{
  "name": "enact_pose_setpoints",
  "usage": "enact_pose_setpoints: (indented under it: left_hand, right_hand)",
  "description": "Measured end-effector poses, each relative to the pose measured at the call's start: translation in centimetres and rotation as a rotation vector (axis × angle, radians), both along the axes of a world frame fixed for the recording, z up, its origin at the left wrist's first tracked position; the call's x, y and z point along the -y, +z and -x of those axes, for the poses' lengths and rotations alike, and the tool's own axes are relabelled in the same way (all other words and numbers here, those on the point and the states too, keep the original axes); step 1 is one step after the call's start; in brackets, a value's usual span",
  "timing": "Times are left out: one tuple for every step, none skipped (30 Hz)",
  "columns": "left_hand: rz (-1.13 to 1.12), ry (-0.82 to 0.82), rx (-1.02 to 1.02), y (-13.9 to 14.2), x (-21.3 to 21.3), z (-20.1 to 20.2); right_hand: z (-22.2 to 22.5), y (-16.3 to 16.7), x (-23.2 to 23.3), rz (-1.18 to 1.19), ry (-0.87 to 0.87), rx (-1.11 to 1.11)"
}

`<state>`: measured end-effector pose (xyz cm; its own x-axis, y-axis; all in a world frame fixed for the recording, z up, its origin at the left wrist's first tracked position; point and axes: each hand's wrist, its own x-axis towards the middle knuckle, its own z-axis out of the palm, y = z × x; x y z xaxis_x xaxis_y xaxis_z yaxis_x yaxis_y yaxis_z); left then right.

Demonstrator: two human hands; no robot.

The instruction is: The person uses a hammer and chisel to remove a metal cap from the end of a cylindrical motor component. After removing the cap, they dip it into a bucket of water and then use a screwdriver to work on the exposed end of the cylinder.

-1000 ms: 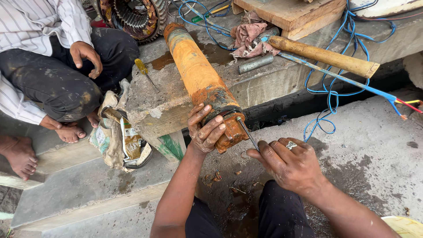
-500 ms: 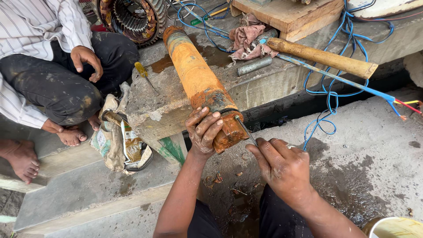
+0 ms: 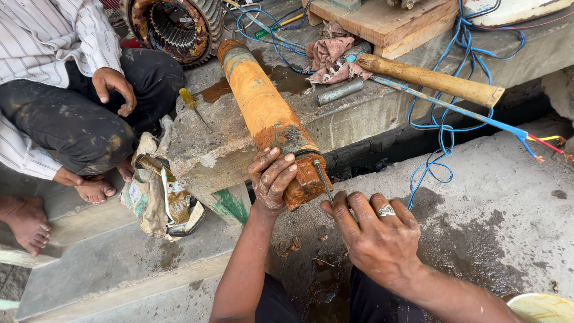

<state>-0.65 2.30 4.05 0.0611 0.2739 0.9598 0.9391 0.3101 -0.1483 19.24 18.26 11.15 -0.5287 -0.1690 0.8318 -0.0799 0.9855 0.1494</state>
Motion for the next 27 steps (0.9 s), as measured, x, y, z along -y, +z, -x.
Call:
enact_pose_setpoints:
  left_hand:
    - [-0.003, 0.013, 0.008, -0.1, 0.0, 0.0]
    - [-0.006, 0.027, 0.015, -0.1, -0.1, -0.1]
    - [-0.009, 0.041, 0.023, -0.2, -0.2, -0.1]
    - [-0.011, 0.045, 0.028, -0.2, -0.2, -0.2]
    - [-0.013, 0.051, 0.037, -0.3, -0.3, -0.3]
    - [-0.015, 0.059, 0.046, -0.3, -0.3, -0.4]
    - [-0.023, 0.06, 0.054, -0.3, -0.3, -0.6]
    - [-0.03, 0.059, 0.06, -0.2, -0.3, -0.7]
    - [-0.036, 0.055, 0.06, -0.1, -0.3, -0.7]
    - [-0.035, 0.054, 0.052, 0.0, -0.3, -0.7]
    - [-0.035, 0.052, 0.047, 0.1, -0.2, -0.8]
    - [-0.036, 0.052, 0.047, 0.1, -0.2, -0.8]
    - [-0.026, 0.059, 0.047, 0.1, -0.2, -0.9]
    - [-0.017, 0.067, 0.041, 0.2, -0.2, -0.8]
    - [-0.007, 0.073, 0.036, 0.2, -0.2, -0.8]
    - [0.007, 0.05, 0.039, 0.2, -0.2, -0.7]
    - [0.021, 0.038, 0.043, 0.2, -0.2, -0.5]
    - [0.03, 0.044, 0.044, 0.2, 0.0, -0.4]
    - [0.021, 0.038, 0.03, 0.2, 0.1, -0.3]
    - [0.012, 0.034, 0.02, 0.2, 0.2, -0.2]
    - [0.022, 0.026, 0.039, 0.2, 0.3, -0.3]
    - [0.03, 0.014, 0.056, 0.1, 0.5, -0.3]
    - [0.021, 0.024, 0.06, 0.2, 0.5, -0.4]
    - [0.014, 0.021, 0.063, 0.2, 0.5, -0.4]
    - [0.008, 0.006, 0.068, 0.2, 0.4, -0.5]
    - [0.004, 0.003, 0.066, 0.2, 0.3, -0.5]
    - [0.002, -0.007, 0.061, 0.3, 0.3, -0.6]
  right_hand:
    - [0.1, -0.1, -0.1, 0.027, 0.004, -0.013]
    - [0.3, -0.2, -0.2, 0.055, 0.009, -0.026]
    - [0.5, -0.4, -0.3, 0.083, 0.015, -0.04]
    - [0.8, -0.6, -0.5, 0.191, 0.015, 0.035]
    - [1.1, -0.8, -0.8, 0.3, 0.016, 0.113]
    - [1.4, -1.1, -1.0, 0.407, 0.017, 0.192]
    - [1.5, -1.5, -1.2, 0.518, 0.11, 0.258]
    - [1.7, -1.8, -1.4, 0.627, 0.203, 0.324]
    - [2.0, -2.2, -1.6, 0.737, 0.295, 0.382]
    - [2.3, -2.5, -1.8, 0.841, 0.436, 0.399]
    - [2.5, -2.8, -1.9, 0.944, 0.576, 0.417]
    - [2.6, -3.1, -2.1, 1.045, 0.717, 0.437]
    - [2.8, -3.3, -2.3, 1.251, 0.773, 0.517]
    - [3.0, -3.4, -2.5, 1.453, 0.829, 0.594]
    - [3.2, -3.5, -2.6, 1.657, 0.882, 0.671]
    - [3.1, -3.6, -2.6, 1.656, 0.858, 0.666]
    - [3.0, -3.7, -2.4, 1.652, 0.842, 0.671]
    - [3.1, -3.8, -1.9, 1.639, 0.839, 0.69]
    - [2.9, -3.9, -1.5, 1.558, 0.837, 0.554]
    - [2.5, -4.0, -1.3, 1.479, 0.835, 0.424]
    - [2.4, -4.1, -0.8, 1.401, 0.834, 0.299]
    - [2.3, -4.3, -0.3, 1.335, 0.781, 0.217]
    - [2.1, -4.4, -0.2, 1.266, 0.726, 0.124]
    - [2.1, -4.5, -0.2, 1.198, 0.661, 0.021]
    - [2.2, -4.6, -0.3, 1.092, 0.673, 0.047]
    - [2.4, -4.7, -0.5, 0.987, 0.672, 0.066]
    - [2.5, -4.8, -0.9, 0.885, 0.664, 0.08]
